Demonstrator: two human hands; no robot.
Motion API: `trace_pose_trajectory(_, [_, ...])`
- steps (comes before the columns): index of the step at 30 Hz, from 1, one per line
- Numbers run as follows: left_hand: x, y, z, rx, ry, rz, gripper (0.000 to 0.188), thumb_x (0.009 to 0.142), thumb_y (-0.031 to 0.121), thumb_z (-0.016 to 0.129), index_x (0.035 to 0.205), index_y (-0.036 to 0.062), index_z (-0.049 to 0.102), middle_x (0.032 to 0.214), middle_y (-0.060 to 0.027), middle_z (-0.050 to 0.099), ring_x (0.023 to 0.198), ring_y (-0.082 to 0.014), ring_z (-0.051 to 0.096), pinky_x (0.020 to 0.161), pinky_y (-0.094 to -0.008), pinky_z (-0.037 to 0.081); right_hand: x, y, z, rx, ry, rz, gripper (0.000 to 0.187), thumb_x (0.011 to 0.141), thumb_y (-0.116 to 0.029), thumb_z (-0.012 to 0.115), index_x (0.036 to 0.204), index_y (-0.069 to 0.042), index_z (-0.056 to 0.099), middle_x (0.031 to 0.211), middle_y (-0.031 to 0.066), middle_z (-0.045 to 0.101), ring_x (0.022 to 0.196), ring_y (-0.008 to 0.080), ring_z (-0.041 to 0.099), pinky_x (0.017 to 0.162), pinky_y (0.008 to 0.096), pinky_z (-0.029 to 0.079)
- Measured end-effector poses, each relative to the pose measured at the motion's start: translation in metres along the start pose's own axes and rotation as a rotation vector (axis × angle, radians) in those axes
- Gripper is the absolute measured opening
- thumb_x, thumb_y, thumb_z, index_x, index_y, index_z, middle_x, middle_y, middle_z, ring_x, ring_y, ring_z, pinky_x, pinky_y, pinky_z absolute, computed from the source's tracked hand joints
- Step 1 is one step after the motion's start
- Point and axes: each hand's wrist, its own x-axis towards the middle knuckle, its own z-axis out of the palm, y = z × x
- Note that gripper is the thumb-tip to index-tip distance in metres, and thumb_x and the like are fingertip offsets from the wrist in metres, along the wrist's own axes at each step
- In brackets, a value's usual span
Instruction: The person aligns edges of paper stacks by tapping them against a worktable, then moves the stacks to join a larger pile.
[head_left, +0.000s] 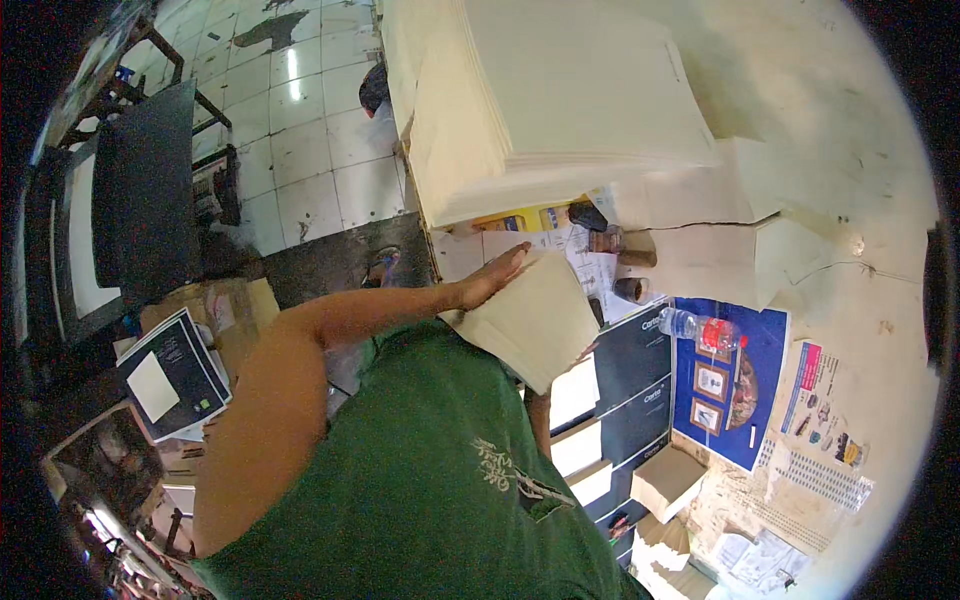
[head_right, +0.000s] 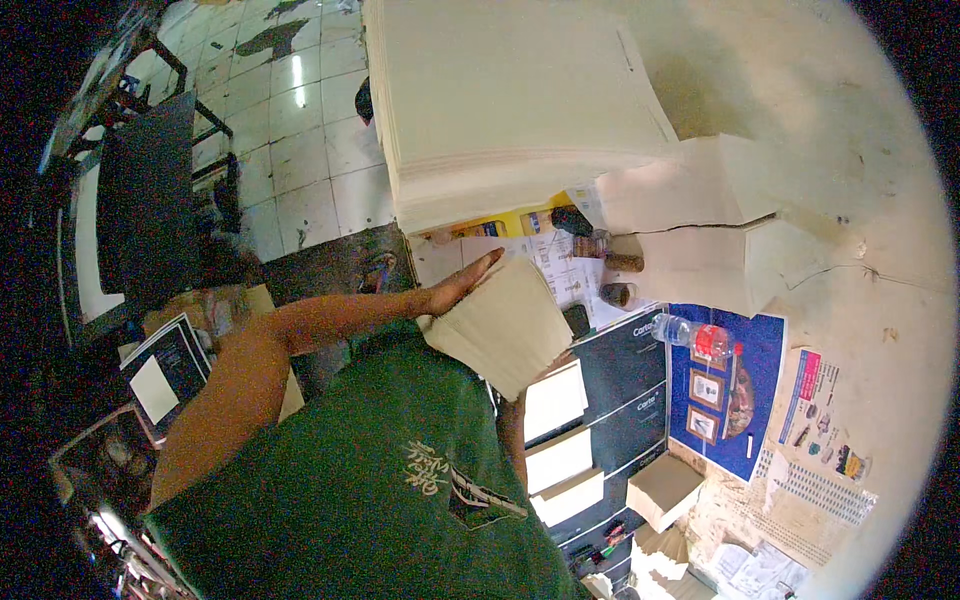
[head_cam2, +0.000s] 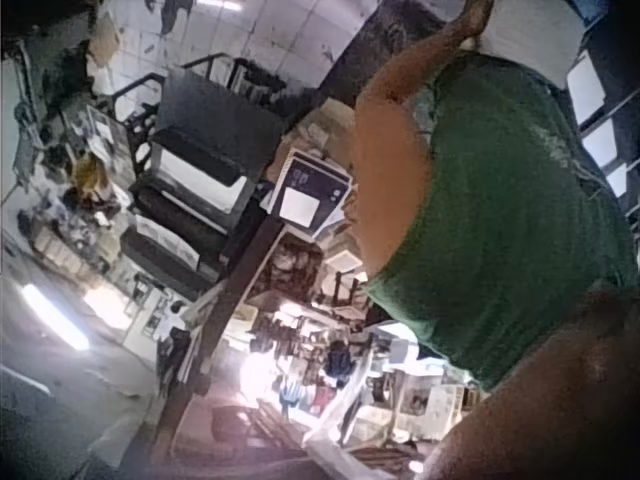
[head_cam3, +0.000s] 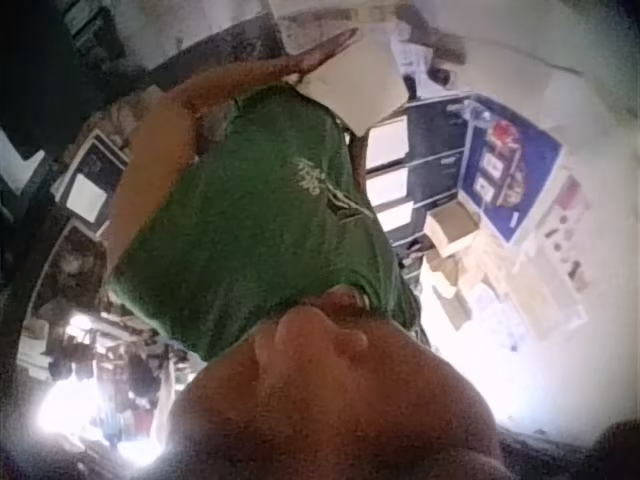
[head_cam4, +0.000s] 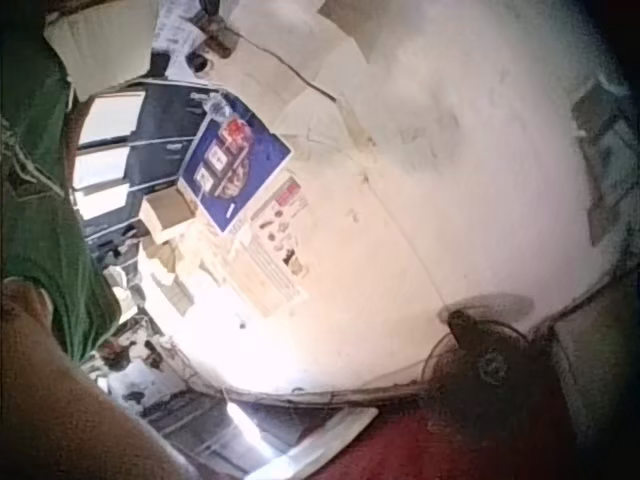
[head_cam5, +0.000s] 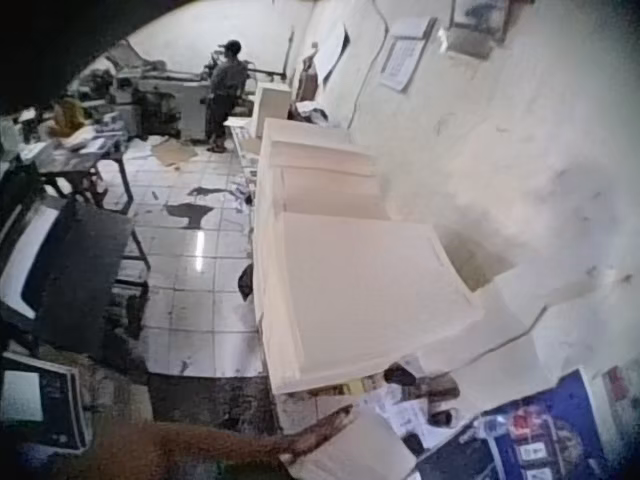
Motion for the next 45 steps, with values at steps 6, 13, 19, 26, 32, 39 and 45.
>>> trace_pose_trajectory(6, [-0.001, 0.03, 0.001, -0.475, 0.014, -0.093, 0.084, 0.096, 0.062, 0.023, 0.149, -0.0001, 0.006, 0.156, -0.0128, 0.011, 0.144, -0.0232, 0.008, 0.117, -0.0366, 0.009, -0.002, 0.0, -0.001, 0.021, 0.004, 0.008, 0.071, 0.097, -0.056, 0.031, 0.145, -0.003, 0.026, 0.141, 0.014, 0.041, 0.127, 0.0283, 0.044, 0.106, 0.0417, 0.035])
trace_pose_trajectory(13, [0.003, 0.008, 0.011, -0.42, -0.027, -0.062, 0.078, 0.097, 0.059, 0.023, 0.15, 0.0038, 0.008, 0.157, -0.0118, 0.011, 0.144, -0.0229, 0.01, 0.116, -0.0373, 0.01, -0.013, 0.004, -0.003, 0.067, 0.04, 0.006, 0.072, 0.097, -0.057, 0.031, 0.145, -0.003, 0.027, 0.141, 0.0141, 0.041, 0.127, 0.0285, 0.043, 0.106, 0.042, 0.035])
trace_pose_trajectory(19, [0.014, -0.022, 0.01, -0.305, -0.02, 0.0, 0.073, 0.098, 0.057, 0.021, 0.147, 0.0025, 0.023, 0.148, -0.0148, 0.029, 0.139, -0.0238, 0.023, 0.115, -0.037, 0.018, -0.009, 0.0, -0.007, 0.121, 0.039, 0.011, 0.073, 0.097, -0.057, 0.031, 0.145, -0.002, 0.027, 0.141, 0.0142, 0.04, 0.127, 0.0286, 0.043, 0.106, 0.0423, 0.035])
trace_pose_trajectory(26, [0.062, -0.025, 0.01, -0.881, -0.234, -0.291, 0.07, 0.098, 0.058, 0.022, 0.136, 0.0031, 0.044, 0.125, -0.0087, 0.056, 0.119, -0.0223, 0.05, 0.108, -0.0367, 0.031, 0.0, -0.004, 0.002, 0.172, 0.014, 0.048, 0.072, 0.096, -0.058, 0.03, 0.143, -0.003, 0.03, 0.14, 0.0142, 0.043, 0.126, 0.0282, 0.045, 0.106, 0.0423, 0.036])
trace_pose_trajectory(32, [0.013, 0.042, 0.015, -0.621, -0.118, -0.046, 0.072, 0.098, 0.058, 0.02, 0.148, 0.0054, 0.02, 0.15, -0.0089, 0.029, 0.137, -0.0212, 0.028, 0.114, -0.0369, 0.022, 0.005, -0.003, -0.006, 0.229, 0.016, 0.08, 0.071, 0.096, -0.058, 0.029, 0.142, -0.004, 0.032, 0.137, 0.0141, 0.045, 0.124, 0.0276, 0.046, 0.105, 0.0421, 0.036])
trace_pose_trajectory(39, [-0.012, 0.037, 0.016, -0.564, -0.104, 0.011, 0.075, 0.098, 0.058, 0.022, 0.151, 0.0089, 0.005, 0.155, -0.0079, 0.017, 0.142, -0.0211, 0.018, 0.116, -0.0377, 0.016, -0.024, 0.02, -0.021, 0.295, 0.052, 0.154, 0.071, 0.096, -0.059, 0.027, 0.14, -0.004, 0.035, 0.135, 0.014, 0.048, 0.122, 0.0269, 0.049, 0.105, 0.042, 0.037])
trace_pose_trajectory(45, [-0.018, 0.028, 0.021, -0.556, -0.055, -0.075, 0.073, 0.098, 0.057, 0.023, 0.151, 0.0093, 0.008, 0.153, -0.0113, 0.021, 0.139, -0.0218, 0.024, 0.114, -0.0375, 0.02, -0.045, 0.01, 0.003, 0.067, 0.013, 0.051, 0.072, 0.096, -0.06, 0.026, 0.138, -0.004, 0.038, 0.132, 0.0133, 0.05, 0.121, 0.0257, 0.05, 0.105, 0.0406, 0.037])
